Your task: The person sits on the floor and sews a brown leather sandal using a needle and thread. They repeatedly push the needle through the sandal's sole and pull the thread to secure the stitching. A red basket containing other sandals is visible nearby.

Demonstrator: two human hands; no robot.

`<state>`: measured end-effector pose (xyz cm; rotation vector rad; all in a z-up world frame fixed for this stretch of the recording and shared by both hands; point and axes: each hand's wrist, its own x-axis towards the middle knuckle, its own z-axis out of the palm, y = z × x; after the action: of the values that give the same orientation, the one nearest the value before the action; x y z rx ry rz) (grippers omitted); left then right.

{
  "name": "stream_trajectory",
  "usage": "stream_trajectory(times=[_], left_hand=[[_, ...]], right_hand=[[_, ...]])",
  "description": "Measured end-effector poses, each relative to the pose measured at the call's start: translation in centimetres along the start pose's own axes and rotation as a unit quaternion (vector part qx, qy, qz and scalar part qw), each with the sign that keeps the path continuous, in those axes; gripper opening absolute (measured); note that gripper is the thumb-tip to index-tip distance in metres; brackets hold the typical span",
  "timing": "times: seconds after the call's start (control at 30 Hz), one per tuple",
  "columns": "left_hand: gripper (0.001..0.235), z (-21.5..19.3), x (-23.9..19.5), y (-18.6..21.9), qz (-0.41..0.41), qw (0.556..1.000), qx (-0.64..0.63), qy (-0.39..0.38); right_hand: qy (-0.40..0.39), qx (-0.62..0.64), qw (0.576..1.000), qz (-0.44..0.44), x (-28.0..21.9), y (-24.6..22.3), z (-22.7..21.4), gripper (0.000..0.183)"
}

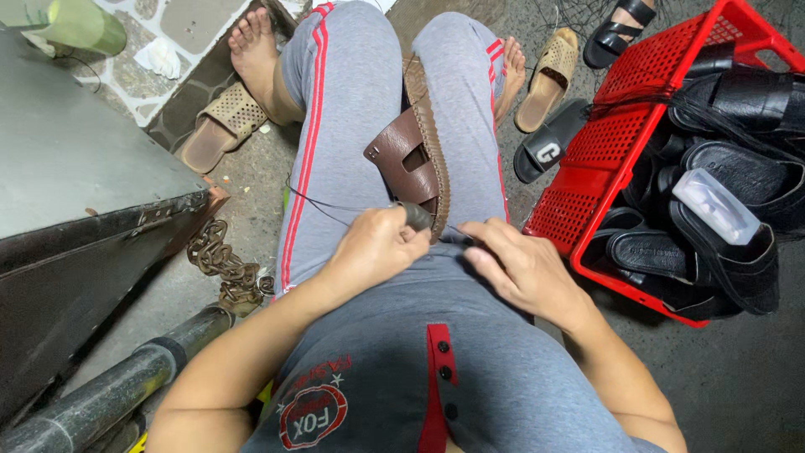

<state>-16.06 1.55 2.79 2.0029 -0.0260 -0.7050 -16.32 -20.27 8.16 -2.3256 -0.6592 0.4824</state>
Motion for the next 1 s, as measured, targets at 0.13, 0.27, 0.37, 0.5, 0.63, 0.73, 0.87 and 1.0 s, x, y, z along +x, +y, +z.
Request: stream_trajectory(times=[0.13,0.27,0.37,0.5,0.63,0.73,0.87,1.0], left_hand=[[0.01,0.8,-0.1,-1.9,0.022,0.993,-0.116,0.021],[0.012,0.1,-0.8,-1.8,0.025,0.989,-0.141,0.04],[0.01,-1.4,-2.1,-1.3,0.059,0.99,-0.087,0.094],[0.017,-2.7,-2.9,-1.7,0.181,0.963,-0.019,0.198],[0.022,-1.3,-2.0,-4.0,0.253,0.942,0.076,0.207],[0.024,-0.7,-1.6,-4.5,0.216,0.944,0.2,0.151],[0.02,-2.0,-0.7,-3.8,0.196,0.949,0.237,0.068],[0.006,-3.5,0.4,-2.6,0.227,0.942,-0.234,-0.08]], right_hand=[[-0.067,-0.132,0.989,0.028,-0.2,1.3,1.2,0.024],[-0.116,0.022,0.989,0.094,0.8,2.3,0.7,0.022],[-0.021,0.294,0.913,0.283,-0.2,5.8,-2.2,0.024],[0.288,0.543,0.734,0.287,-3.5,14.8,-9.7,0.02],[0.554,0.505,0.618,0.239,-3.8,16.2,-10.7,0.021],[0.327,0.26,0.889,0.19,0.5,5.1,-5.6,0.031],[0.084,0.15,0.983,0.057,1.7,5.7,0.8,0.039],[0.014,0.092,0.996,0.012,3.4,4.9,1.5,0.012]])
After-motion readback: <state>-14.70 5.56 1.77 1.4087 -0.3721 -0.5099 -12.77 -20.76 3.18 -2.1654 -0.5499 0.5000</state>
